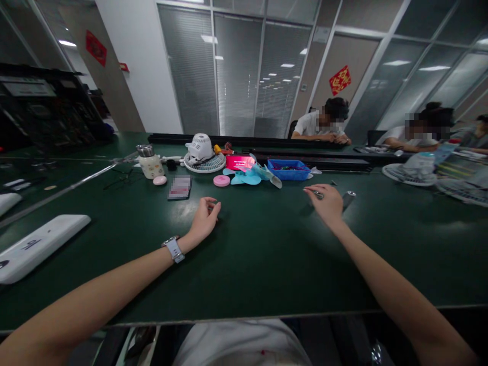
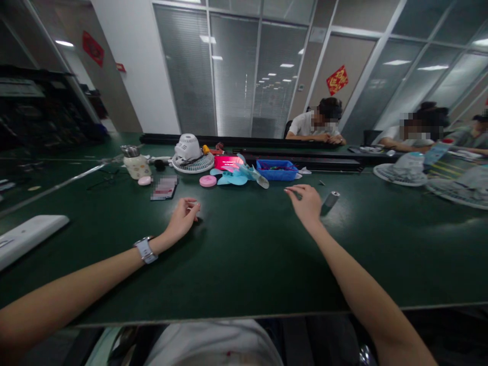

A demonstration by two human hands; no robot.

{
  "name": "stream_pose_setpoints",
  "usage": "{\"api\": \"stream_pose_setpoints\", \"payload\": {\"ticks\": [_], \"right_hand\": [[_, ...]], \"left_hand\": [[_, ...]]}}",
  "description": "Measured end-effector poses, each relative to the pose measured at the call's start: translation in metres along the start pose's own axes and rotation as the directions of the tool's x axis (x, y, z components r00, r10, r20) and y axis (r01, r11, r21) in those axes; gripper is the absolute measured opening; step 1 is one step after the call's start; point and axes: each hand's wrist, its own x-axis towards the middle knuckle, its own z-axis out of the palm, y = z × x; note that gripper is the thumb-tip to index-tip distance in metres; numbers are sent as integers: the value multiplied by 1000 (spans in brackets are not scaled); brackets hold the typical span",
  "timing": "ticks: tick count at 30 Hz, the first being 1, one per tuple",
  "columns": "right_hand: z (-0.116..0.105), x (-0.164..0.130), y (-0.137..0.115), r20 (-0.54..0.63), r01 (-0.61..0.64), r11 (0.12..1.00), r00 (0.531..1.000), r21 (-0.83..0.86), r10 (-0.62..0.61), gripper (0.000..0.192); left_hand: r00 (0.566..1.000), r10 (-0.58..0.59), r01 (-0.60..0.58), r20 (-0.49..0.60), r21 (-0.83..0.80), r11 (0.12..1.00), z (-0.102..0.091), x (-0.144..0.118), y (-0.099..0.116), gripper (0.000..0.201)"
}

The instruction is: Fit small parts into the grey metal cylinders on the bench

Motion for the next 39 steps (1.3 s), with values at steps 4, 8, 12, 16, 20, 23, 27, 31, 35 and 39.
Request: {"api": "stream_pose_setpoints", "payload": {"ticks": [4,8,12,16,20,23,27,31,35,39], "right_hand": [[-2,7,34,63,-172,980,982,-101,178,33],[-1,7,34,29,-228,971,973,-77,231,36],[-2,10,38,-20,-267,957,964,-113,266,36],[1,10,49,39,-313,938,946,-151,322,36],[5,9,53,15,-324,932,944,-163,331,39],[7,9,54,10,-375,911,924,-172,382,42],[13,6,63,101,-399,914,909,-72,405,43],[23,2,75,221,-471,881,864,41,452,53],[29,-6,53,232,-491,861,860,134,454,42],[36,-27,-27,376,-332,850,910,409,175,42]], "left_hand": [[1000,-4,4,-18,-14,1000,0,1,-1,38],[1000,-10,9,-13,-32,999,1,3,-4,41],[1000,-9,9,-6,-28,1000,1,4,-6,42],[1000,-12,12,-4,-34,999,1,4,-7,40],[1000,-9,8,-7,-36,999,1,4,-7,39],[1000,-10,10,-4,-26,1000,2,4,-6,39],[1000,-5,5,-2,-24,1000,1,2,-4,39],[1000,-4,4,4,2,1000,0,2,-3,40],[997,48,-50,58,40,998,1,-2,7,35],[962,192,-204,197,41,978,10,-15,29,39]]}}
